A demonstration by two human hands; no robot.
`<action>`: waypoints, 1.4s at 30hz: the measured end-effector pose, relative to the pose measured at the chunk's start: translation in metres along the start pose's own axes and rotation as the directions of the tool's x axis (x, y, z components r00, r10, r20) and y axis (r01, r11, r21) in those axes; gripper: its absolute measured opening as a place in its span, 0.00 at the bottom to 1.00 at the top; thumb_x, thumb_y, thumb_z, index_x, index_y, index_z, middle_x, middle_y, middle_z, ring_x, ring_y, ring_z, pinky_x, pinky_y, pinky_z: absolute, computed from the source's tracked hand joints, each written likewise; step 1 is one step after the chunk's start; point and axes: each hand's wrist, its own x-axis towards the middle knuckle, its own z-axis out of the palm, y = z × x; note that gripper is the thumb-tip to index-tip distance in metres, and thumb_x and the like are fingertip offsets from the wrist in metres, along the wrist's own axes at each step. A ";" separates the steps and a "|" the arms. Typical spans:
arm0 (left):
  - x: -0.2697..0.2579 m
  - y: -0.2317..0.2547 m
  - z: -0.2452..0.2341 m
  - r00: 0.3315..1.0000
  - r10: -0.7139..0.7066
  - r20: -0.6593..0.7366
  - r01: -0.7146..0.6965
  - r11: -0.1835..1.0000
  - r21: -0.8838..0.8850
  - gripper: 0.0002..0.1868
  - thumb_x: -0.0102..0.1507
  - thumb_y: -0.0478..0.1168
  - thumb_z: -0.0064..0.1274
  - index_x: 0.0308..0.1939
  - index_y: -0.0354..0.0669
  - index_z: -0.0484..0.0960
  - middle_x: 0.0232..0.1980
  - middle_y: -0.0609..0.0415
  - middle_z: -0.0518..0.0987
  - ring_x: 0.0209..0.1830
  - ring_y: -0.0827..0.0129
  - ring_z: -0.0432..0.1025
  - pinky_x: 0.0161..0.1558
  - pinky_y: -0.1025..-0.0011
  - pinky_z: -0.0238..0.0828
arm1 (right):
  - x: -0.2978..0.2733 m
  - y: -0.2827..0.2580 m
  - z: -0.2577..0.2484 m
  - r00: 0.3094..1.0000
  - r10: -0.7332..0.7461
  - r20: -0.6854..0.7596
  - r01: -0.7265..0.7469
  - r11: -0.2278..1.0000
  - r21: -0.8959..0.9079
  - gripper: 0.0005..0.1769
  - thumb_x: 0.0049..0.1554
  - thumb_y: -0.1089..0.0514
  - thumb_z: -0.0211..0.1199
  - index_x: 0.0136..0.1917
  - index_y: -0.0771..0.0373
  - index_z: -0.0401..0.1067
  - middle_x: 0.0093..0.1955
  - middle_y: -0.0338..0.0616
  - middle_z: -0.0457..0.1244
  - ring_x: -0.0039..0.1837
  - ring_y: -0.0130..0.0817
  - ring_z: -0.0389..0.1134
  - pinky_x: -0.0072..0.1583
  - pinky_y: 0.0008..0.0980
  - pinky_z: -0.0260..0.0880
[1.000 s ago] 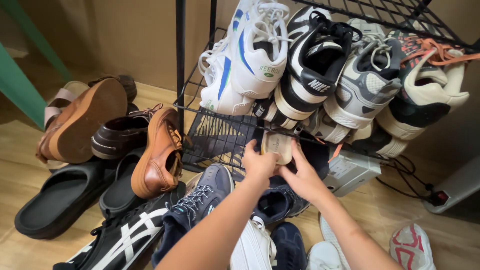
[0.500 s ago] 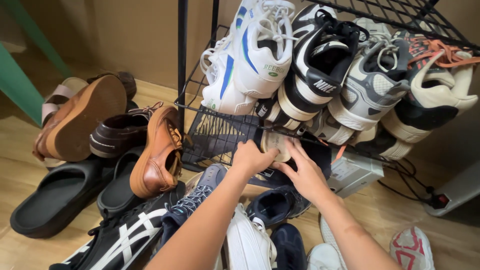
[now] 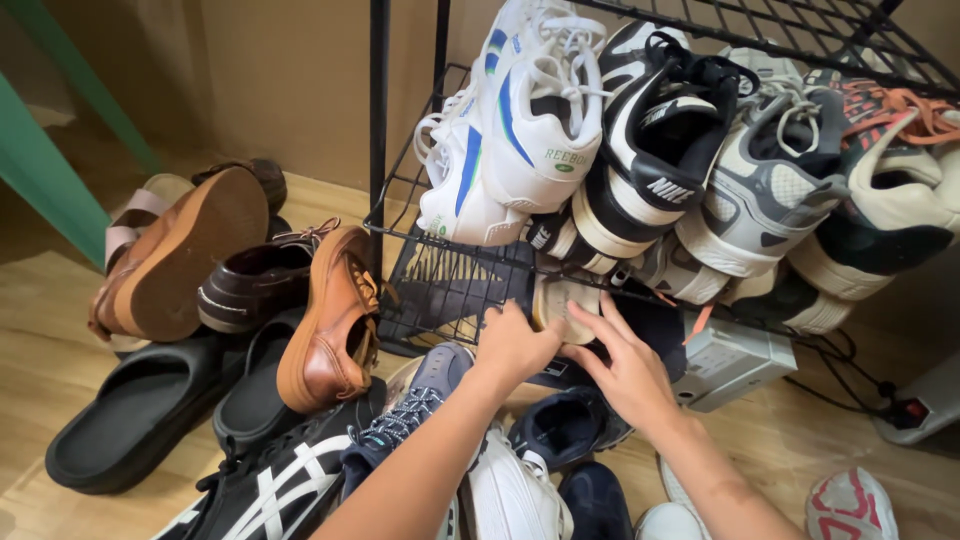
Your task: Organize a collection of shoes on a multi-tier wire shoe rack.
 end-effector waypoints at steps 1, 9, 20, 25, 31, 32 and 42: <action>0.001 -0.001 -0.001 1.000 -0.001 0.001 0.001 1.000 -0.001 0.53 0.55 0.66 0.56 0.67 0.23 0.64 0.67 0.20 0.63 0.65 0.33 0.65 0.65 0.56 0.63 | 0.000 -0.005 0.005 1.000 0.001 0.001 -0.001 1.000 -0.001 0.31 0.54 0.50 0.67 0.71 0.43 0.68 0.80 0.57 0.52 0.65 0.56 0.68 0.55 0.38 0.72; 0.000 -0.006 0.003 0.997 0.068 0.034 -0.066 0.997 -0.038 0.39 0.67 0.63 0.37 0.66 0.32 0.71 0.65 0.19 0.66 0.61 0.29 0.68 0.66 0.52 0.64 | 0.002 0.002 0.031 0.990 -0.028 -0.142 0.041 0.995 0.087 0.31 0.57 0.52 0.66 0.73 0.48 0.65 0.80 0.65 0.48 0.76 0.61 0.55 0.65 0.42 0.65; 0.026 -0.026 -0.040 0.979 0.196 0.059 -0.192 0.979 -0.064 0.49 0.58 0.64 0.57 0.68 0.26 0.66 0.67 0.24 0.67 0.68 0.38 0.66 0.67 0.57 0.64 | 0.024 -0.076 -0.006 0.951 0.278 0.134 -0.244 0.942 -0.229 0.35 0.52 0.42 0.70 0.68 0.51 0.64 0.48 0.51 0.69 0.49 0.51 0.72 0.51 0.44 0.72; 0.029 -0.048 -0.160 0.937 0.350 0.004 -0.349 0.936 -0.045 0.36 0.54 0.57 0.63 0.57 0.33 0.82 0.54 0.39 0.83 0.57 0.53 0.78 0.59 0.61 0.73 | 0.041 -0.150 0.016 0.945 0.246 0.217 -0.195 0.953 -0.232 0.30 0.52 0.44 0.69 0.64 0.51 0.66 0.34 0.40 0.70 0.40 0.43 0.73 0.45 0.43 0.72; 0.032 -0.119 -0.279 0.967 0.226 -0.119 -0.241 0.961 -0.135 0.31 0.53 0.50 0.66 0.54 0.34 0.83 0.48 0.43 0.87 0.50 0.60 0.82 0.52 0.67 0.78 | 0.073 -0.216 0.096 0.975 0.065 0.214 -0.094 0.988 0.127 0.27 0.51 0.50 0.70 0.62 0.55 0.69 0.32 0.41 0.71 0.37 0.36 0.74 0.43 0.35 0.72; 0.028 -0.130 -0.298 0.965 0.201 -0.169 -0.220 0.970 -0.104 0.29 0.54 0.50 0.65 0.53 0.35 0.84 0.48 0.44 0.87 0.49 0.62 0.82 0.52 0.67 0.78 | 0.079 -0.228 0.112 0.977 0.040 0.208 -0.076 0.984 0.163 0.26 0.51 0.50 0.70 0.61 0.55 0.70 0.33 0.41 0.71 0.37 0.35 0.74 0.43 0.35 0.72; 0.037 -0.306 -0.390 0.860 -0.133 -0.493 0.034 0.978 -0.206 0.24 0.55 0.46 0.65 0.52 0.39 0.85 0.47 0.47 0.86 0.45 0.64 0.81 0.49 0.66 0.77 | 0.120 -0.332 0.285 0.957 -0.069 0.282 -0.071 0.887 0.456 0.20 0.54 0.57 0.68 0.59 0.61 0.74 0.42 0.40 0.72 0.40 0.27 0.73 0.46 0.30 0.75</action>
